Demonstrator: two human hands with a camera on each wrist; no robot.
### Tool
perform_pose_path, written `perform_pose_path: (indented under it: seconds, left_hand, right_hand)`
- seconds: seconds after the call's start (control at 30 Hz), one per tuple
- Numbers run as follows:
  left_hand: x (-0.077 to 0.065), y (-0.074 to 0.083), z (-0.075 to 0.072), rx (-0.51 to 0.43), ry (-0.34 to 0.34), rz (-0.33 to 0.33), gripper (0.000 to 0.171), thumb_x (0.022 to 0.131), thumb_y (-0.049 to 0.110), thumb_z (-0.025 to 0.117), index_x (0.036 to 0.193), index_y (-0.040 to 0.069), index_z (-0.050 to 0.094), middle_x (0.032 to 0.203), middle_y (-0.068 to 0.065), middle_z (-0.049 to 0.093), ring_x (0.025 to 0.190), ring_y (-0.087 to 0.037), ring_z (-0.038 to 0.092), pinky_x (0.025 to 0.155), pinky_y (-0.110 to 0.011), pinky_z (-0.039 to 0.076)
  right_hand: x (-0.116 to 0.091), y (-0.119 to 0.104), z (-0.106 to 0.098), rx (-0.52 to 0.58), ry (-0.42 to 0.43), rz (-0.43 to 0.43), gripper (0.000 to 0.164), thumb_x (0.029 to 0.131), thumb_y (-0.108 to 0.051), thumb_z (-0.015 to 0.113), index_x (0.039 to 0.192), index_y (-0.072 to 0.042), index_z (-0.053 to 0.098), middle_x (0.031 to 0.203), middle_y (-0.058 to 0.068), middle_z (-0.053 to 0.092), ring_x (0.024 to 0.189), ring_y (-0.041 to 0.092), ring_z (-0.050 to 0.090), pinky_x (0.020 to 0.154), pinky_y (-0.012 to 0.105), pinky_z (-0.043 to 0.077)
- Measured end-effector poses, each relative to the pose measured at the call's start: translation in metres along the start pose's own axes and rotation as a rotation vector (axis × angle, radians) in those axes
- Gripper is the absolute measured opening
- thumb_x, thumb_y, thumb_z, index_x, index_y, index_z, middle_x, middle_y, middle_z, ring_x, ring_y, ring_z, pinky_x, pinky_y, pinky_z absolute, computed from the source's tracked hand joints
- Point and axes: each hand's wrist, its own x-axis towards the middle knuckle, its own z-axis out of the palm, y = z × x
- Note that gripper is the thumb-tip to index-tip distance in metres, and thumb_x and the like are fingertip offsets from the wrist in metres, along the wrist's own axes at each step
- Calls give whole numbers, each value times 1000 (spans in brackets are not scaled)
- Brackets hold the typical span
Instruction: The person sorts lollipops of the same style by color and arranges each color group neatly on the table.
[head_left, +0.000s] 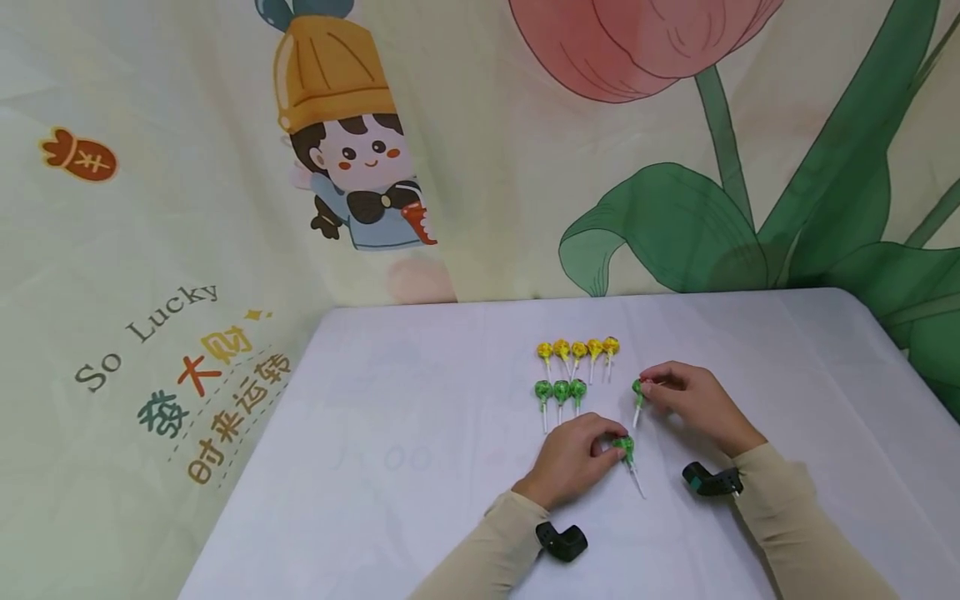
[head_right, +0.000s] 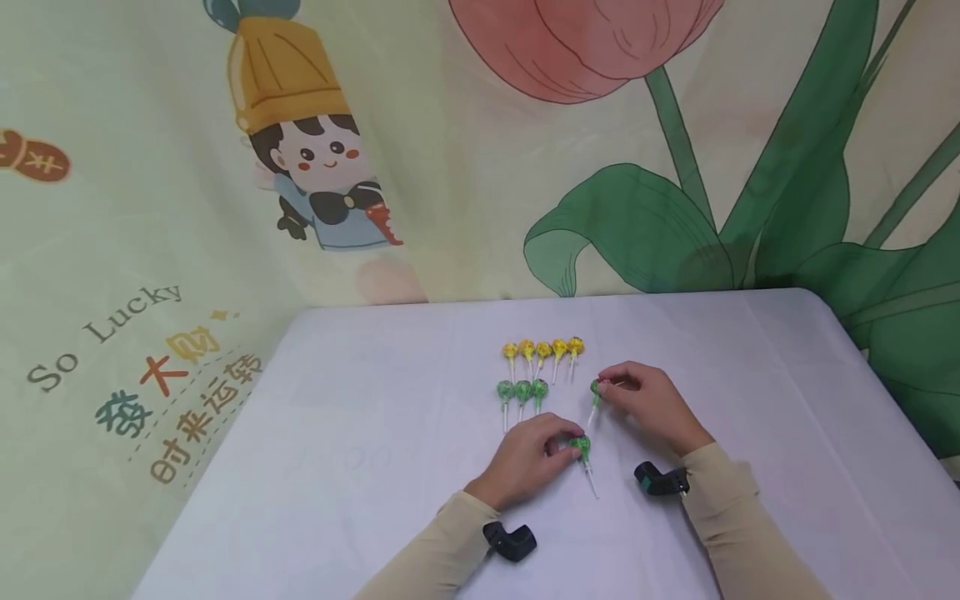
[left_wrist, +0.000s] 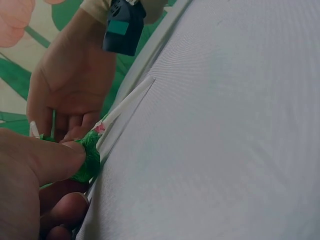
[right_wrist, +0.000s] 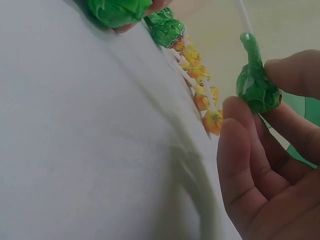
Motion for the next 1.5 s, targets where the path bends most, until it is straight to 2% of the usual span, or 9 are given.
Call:
perform_pose_path:
  seconds: [0.43,0.63,0.8,1.13,1.3,1.5]
  left_hand:
    - [-1,3,3,-19,-19,-16,20,94,26,73,113,23,72,93,16,61,68,4,47,61,-11,37]
    - [-1,2,3,-6,2,17,21,93,25,73,114,22,72,99,15,64,68,4,46,62,-10,37]
    - [-1,0,2,9,12,37,21,93,25,73,114,22,72,104,14,66,67,5,46,64,-9,37]
    - [-1,-1,0,14,-3,35,20,94,25,72,113,21,72,103,14,66,68,4,46,64,-9,37]
    - [0,-1,1,27,0,47,20,94,25,72,113,21,72,103,13,66,67,5,46,64,-8,37]
    - [0,-2,1,31,2,57,19,94,25,71,113,21,72,103,13,66,68,7,44,64,-8,37]
  right_hand:
    - [22,-6,8,8,-34,-35,31,97,-28,68,118,-5,67,103,10,69,83,26,60,66,33,51]
    - [31,-10,10,-3,-46,-48,31,97,-30,68,118,-7,68,100,9,69,82,26,60,67,35,51]
    - [38,-17,14,-9,-48,-55,28,96,-28,69,116,-8,70,106,10,68,85,26,60,69,37,54]
    - [51,-24,27,-123,-36,-63,25,95,-23,69,115,-8,70,105,8,68,90,25,61,68,34,54]
    - [53,-25,31,-146,-44,-64,24,94,-23,69,113,-8,71,103,8,68,90,25,61,64,34,54]
    - [54,-24,33,-164,-65,-108,21,94,-20,69,110,-8,71,102,7,68,90,23,61,65,33,54]
